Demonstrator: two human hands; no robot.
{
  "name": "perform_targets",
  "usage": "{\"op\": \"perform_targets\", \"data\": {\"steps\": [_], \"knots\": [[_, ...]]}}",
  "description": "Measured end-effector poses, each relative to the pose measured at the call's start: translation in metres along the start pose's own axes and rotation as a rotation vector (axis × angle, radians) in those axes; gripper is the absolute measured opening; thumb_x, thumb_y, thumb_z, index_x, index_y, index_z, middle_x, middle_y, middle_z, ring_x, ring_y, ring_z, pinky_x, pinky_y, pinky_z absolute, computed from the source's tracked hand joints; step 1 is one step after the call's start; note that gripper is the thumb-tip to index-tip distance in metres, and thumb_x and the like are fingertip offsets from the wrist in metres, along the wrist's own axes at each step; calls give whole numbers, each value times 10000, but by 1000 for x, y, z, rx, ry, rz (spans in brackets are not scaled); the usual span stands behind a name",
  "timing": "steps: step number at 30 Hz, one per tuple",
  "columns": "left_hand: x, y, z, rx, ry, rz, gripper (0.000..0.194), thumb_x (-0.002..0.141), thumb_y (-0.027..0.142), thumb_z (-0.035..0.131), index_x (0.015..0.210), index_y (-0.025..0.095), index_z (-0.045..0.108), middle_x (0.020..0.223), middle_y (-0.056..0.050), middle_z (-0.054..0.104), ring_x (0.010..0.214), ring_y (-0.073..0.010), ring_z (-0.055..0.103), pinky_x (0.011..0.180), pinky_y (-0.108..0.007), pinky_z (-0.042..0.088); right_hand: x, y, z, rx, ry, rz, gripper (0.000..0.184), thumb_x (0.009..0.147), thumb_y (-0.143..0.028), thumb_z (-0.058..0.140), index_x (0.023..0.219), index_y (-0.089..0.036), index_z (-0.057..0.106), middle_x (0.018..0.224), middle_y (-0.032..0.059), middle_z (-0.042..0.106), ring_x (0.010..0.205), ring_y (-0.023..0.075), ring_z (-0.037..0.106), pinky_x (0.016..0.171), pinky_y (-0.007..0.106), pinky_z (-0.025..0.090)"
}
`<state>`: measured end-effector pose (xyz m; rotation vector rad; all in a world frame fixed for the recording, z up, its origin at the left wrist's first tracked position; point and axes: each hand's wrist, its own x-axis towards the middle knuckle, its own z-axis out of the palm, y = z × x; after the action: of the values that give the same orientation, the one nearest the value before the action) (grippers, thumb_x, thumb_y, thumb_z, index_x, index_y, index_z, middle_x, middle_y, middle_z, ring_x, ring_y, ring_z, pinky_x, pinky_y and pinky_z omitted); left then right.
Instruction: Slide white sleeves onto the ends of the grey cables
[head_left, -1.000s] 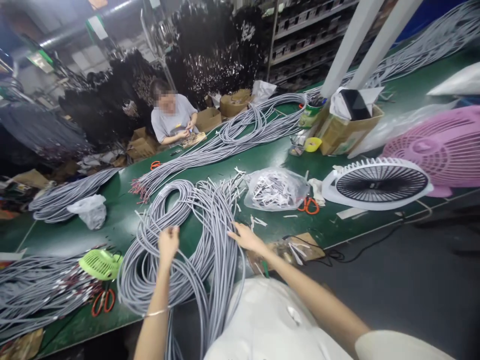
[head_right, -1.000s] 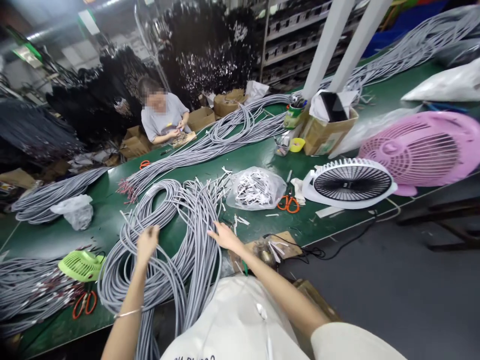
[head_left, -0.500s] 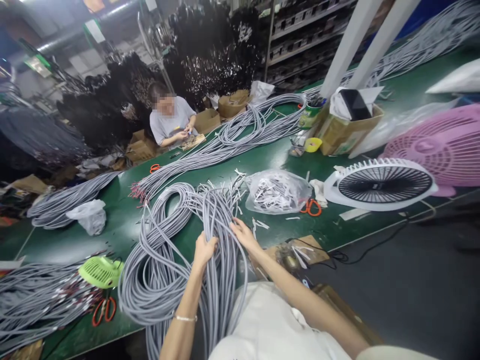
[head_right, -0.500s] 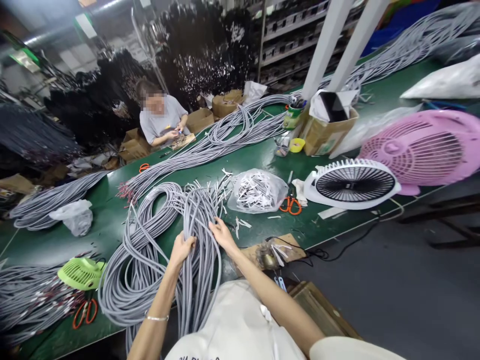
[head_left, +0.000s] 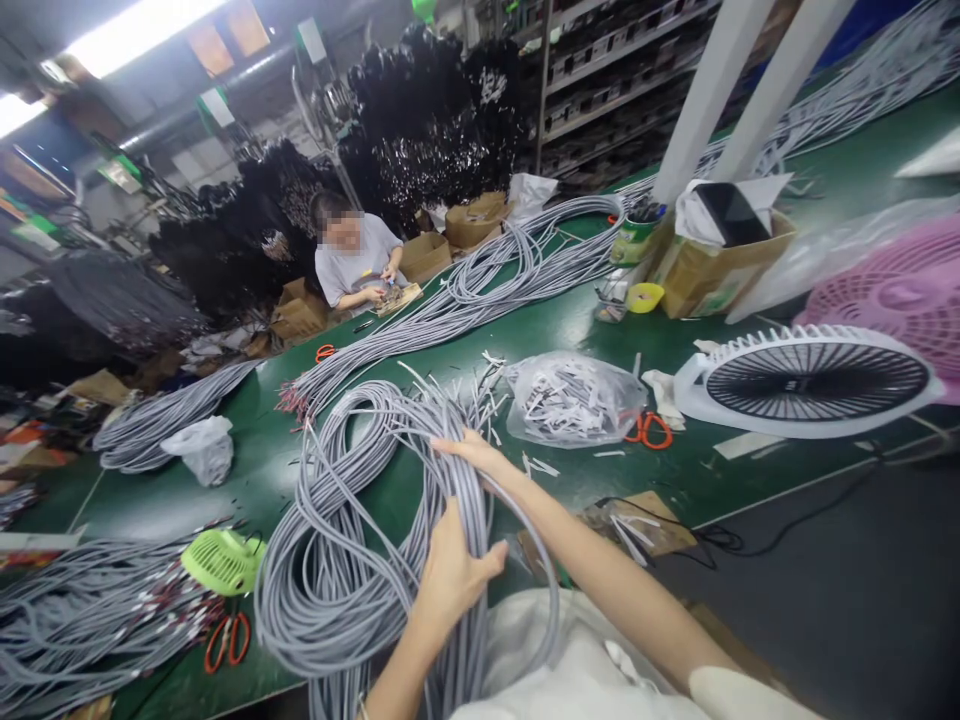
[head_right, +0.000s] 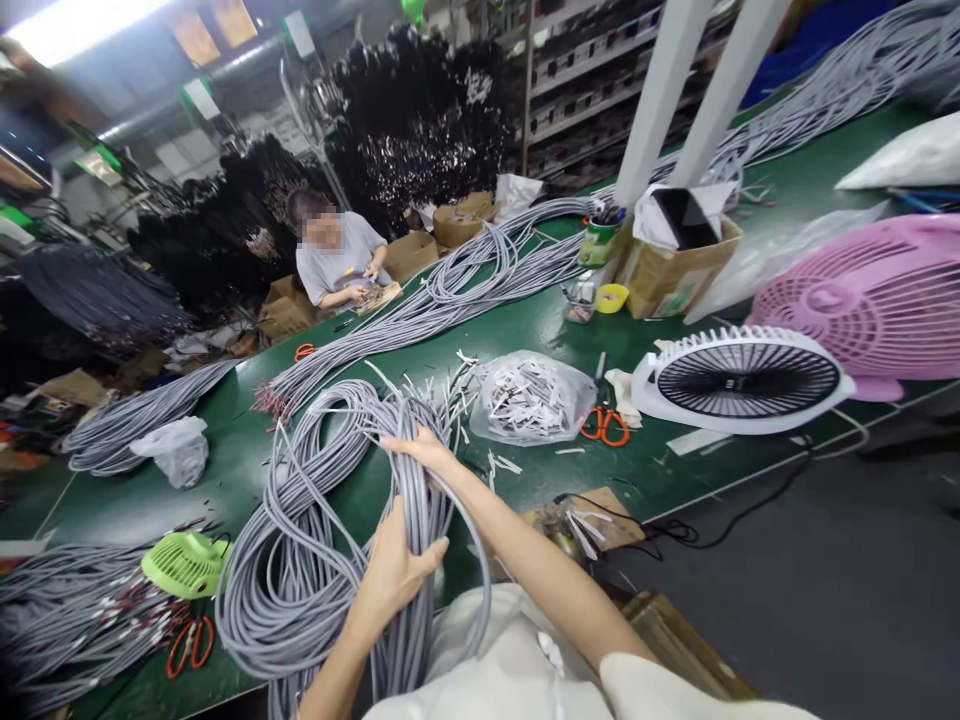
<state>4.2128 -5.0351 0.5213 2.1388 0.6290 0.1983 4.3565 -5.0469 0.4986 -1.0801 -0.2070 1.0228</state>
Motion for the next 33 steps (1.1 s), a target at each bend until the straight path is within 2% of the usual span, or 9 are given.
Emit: {"op": "perform_targets", "data": {"steps": [3, 6, 10, 13, 16, 22, 26, 30, 33], "knots": [[9, -12, -9, 8, 124, 6, 259, 692, 440, 601, 709, 182, 594, 794, -58, 590, 775, -208, 561, 750, -323, 437, -3, -3, -6, 45, -9, 77, 383, 460, -278, 806, 755, -145, 602, 623, -5, 631, 517, 108, 546, 529, 240, 471], [32, -31, -26, -240, 313, -152, 544, 654, 708, 520, 698, 173, 605, 716, -75, 593, 724, -225, 576, 724, -361, 442, -12, -8, -11, -18, -88, -24, 320, 488, -278, 767, 736, -129, 629, 692, 20, 654, 615, 125, 585, 615, 248, 488], [69, -26, -44, -832, 82, -161, 893, 391, 880, 547, 880, 138, 636, 819, -132, 672, 835, -288, 636, 795, -412, 472, -34, -24, -5, -281, -290, -271, 401, 525, -233, 731, 896, -138, 613, 783, 3, 650, 730, 145, 592, 715, 272, 487], [86, 5, -55, -1038, -2, 10, 814, 407, 826, 619, 842, 138, 651, 825, -128, 693, 901, -311, 642, 832, -424, 489, -47, -36, 5, -474, -412, -396, 561, 602, -186, 665, 1143, -147, 524, 828, -8, 627, 714, 133, 572, 699, 270, 488], [91, 33, -66, -1035, 23, 73, 588, 508, 600, 738, 872, 148, 644, 759, -81, 697, 804, -273, 666, 774, -405, 521, -46, -38, 14, -649, -429, -505, 696, 630, -182, 642, 1285, -153, 409, 935, 20, 625, 777, 154, 578, 759, 295, 489], [84, 47, -92, -663, 103, 123, 360, 511, 345, 770, 751, 137, 600, 555, -5, 602, 488, -145, 557, 510, -271, 477, -40, -14, 31, -937, -353, -484, 391, 692, -382, 665, 1020, -183, 590, 696, 21, 625, 646, 202, 590, 648, 311, 475], [75, 47, -105, -598, 108, 85, 450, 494, 324, 763, 863, 132, 593, 503, 38, 544, 440, -124, 511, 483, -262, 450, -40, -20, 23, -674, -270, -466, 369, 662, -543, 671, 661, -184, 584, 529, -1, 556, 495, 149, 538, 493, 256, 432], [71, 37, -112, -647, 81, 96, 509, 483, 321, 765, 920, 136, 579, 509, 44, 542, 442, -116, 508, 470, -244, 429, -30, -55, 6, -328, -228, -417, 460, 665, -529, 667, 958, -178, 611, 821, 47, 662, 505, 98, 543, 390, 195, 397], [76, 27, -115, -599, 56, 59, 522, 417, 348, 794, 845, 135, 583, 503, 40, 541, 449, -128, 514, 479, -261, 445, -21, -81, 6, -131, -284, -374, 635, 589, -514, 724, 1112, -200, 545, 1138, 104, 594, 614, 111, 585, 387, 197, 432]]}}
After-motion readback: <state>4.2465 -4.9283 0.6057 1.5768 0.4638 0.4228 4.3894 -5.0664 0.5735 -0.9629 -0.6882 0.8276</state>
